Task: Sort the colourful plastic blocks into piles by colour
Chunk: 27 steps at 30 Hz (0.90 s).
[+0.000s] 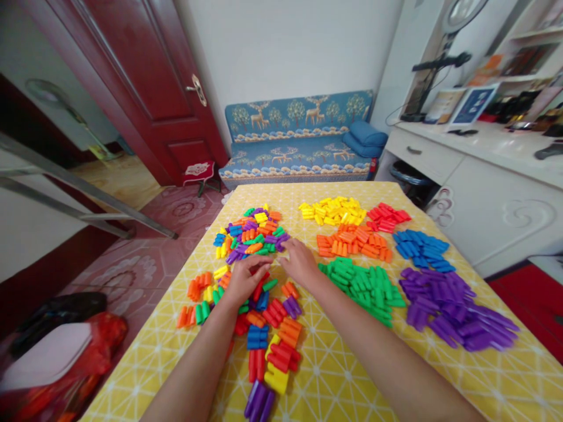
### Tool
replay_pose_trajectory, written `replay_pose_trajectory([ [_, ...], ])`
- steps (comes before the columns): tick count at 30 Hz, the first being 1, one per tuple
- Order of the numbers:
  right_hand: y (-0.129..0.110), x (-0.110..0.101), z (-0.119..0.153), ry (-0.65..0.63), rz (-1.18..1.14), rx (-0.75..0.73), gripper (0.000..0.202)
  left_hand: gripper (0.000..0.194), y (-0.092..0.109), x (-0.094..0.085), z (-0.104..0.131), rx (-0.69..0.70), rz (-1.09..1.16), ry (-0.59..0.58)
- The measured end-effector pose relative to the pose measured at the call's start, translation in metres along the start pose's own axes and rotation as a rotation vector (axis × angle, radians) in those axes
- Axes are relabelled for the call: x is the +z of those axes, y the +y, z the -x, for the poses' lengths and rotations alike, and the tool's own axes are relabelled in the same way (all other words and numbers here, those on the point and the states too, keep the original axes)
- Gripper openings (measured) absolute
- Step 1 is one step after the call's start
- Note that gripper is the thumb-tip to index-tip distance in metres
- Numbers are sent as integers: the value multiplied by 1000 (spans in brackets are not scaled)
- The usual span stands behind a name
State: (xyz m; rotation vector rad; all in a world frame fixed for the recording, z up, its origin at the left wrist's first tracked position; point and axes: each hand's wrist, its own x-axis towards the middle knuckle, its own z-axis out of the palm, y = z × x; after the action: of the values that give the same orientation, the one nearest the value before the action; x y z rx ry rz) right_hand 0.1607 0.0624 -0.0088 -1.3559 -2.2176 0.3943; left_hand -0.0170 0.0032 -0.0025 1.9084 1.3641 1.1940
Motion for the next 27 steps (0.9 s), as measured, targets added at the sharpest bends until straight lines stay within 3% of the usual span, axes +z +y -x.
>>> replay_pose_trajectory([
  [3,-5,22,27,121,-229,9,30,18,0,-1,0,22,-22,28],
  [6,-4,34,43,226,-375,-2,24,21,4,-4,3,90,-84,136],
  [10,-3,38,48,264,-390,-53,19,17,18,-7,11,323,-178,210],
  [12,-4,37,46,272,-373,-60,16,20,30,-6,15,352,-103,205],
  [17,-9,31,45,285,-370,-58,16,56,63,-2,12,41,471,277],
  [19,-10,30,46,278,-369,-57,16,57,73,-3,4,-43,543,249],
  [21,-10,30,46,275,-374,-56,17,43,79,-3,-9,-37,390,171],
  [23,-10,31,46,284,-378,-51,17,28,77,-2,-25,56,112,68],
  [27,-8,33,46,279,-395,-22,15,21,52,4,-67,244,-393,-97],
])
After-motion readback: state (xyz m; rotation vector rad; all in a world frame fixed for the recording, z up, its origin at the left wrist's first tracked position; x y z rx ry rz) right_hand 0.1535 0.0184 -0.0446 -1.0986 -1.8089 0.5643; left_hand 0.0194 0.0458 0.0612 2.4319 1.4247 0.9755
